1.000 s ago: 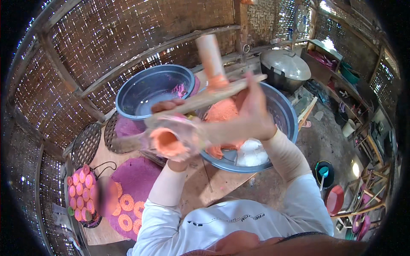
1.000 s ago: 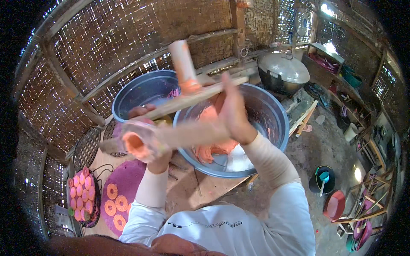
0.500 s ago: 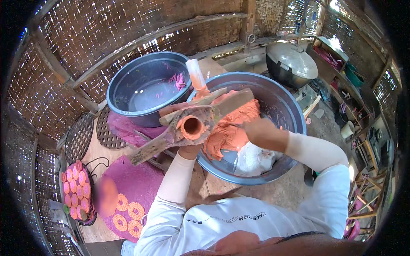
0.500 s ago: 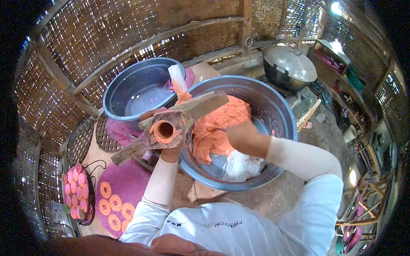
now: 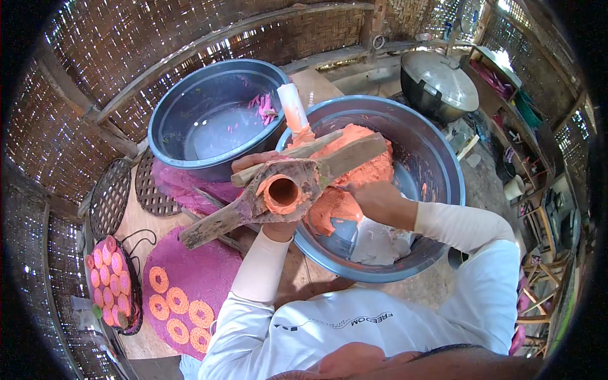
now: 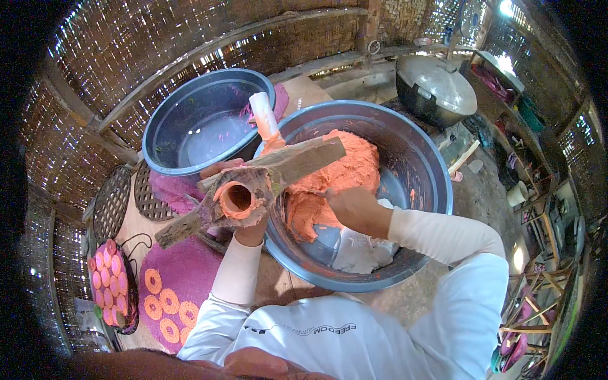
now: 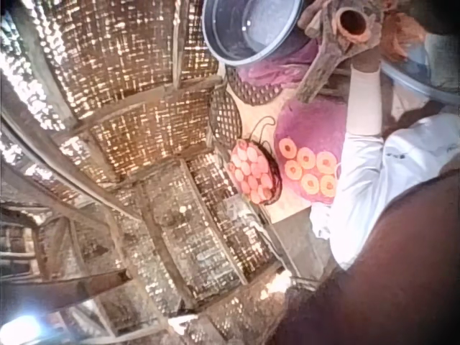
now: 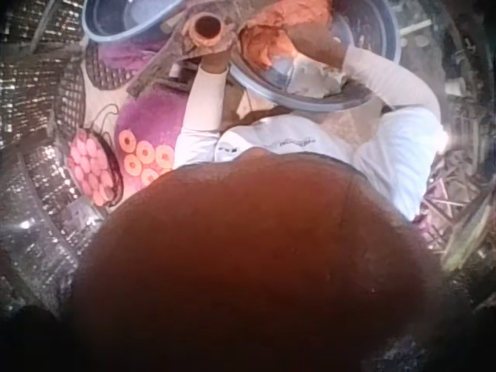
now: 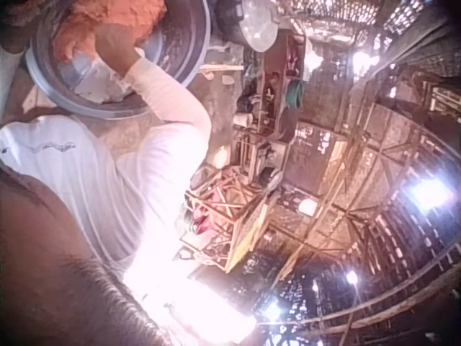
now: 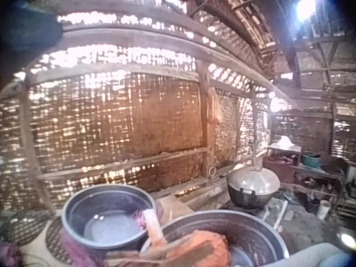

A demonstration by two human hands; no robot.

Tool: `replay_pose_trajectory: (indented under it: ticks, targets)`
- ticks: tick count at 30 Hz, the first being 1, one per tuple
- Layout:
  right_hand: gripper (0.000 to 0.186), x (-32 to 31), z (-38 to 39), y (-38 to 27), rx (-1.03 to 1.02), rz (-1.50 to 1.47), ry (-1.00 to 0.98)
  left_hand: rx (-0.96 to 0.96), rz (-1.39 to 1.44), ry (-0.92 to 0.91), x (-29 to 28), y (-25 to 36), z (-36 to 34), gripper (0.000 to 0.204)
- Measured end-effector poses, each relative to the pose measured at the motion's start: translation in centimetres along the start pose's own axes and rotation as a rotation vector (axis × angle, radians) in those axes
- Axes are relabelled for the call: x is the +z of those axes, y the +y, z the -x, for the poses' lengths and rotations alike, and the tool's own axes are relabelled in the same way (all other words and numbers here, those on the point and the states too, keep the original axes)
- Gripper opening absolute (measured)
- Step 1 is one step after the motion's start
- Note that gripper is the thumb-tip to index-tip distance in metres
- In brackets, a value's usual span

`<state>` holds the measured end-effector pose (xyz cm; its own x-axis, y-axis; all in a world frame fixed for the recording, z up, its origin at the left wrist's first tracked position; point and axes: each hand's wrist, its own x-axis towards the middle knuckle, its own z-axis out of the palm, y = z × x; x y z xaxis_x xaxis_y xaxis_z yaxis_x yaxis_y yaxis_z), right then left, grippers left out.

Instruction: The person uses a wooden mold and a metal ring to shape pink and orange dough into round cakes. They scoop dough from a basin, press it into the mold, and use a wooden tool to flatten and release the formed cakes onto a cloth.

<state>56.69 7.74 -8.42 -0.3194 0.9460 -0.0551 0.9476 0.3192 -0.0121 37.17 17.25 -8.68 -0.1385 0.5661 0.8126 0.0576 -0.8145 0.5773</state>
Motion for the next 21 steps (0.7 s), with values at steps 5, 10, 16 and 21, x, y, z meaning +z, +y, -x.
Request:
replay_pose_trajectory:
  ticks: [5,10,16,21]
  targets:
    - [0.017,1.5,-1.3,-0.6,-0.094,0.002,-0.017,-0.134,0.257,0.020,0.2,0.1,0.1,0.045]
    - [0.015,1.9,2.1,-1.7,-0.322,0.001,0.207,-0.445,0.131,-0.292,-1.6,-7.0,4.8,0.042]
    - [0.018,-0.8,6.0,-3.9,-0.228,-0.005,-0.084,-0.147,-0.275,-0.390,-1.5,-5.5,3.5,0.040]
    - [0.019,1.6,0.4,-2.6,-0.081,-0.062,0.006,-0.123,-0.590,-0.512,-2.0,-5.8,2.8,0.038]
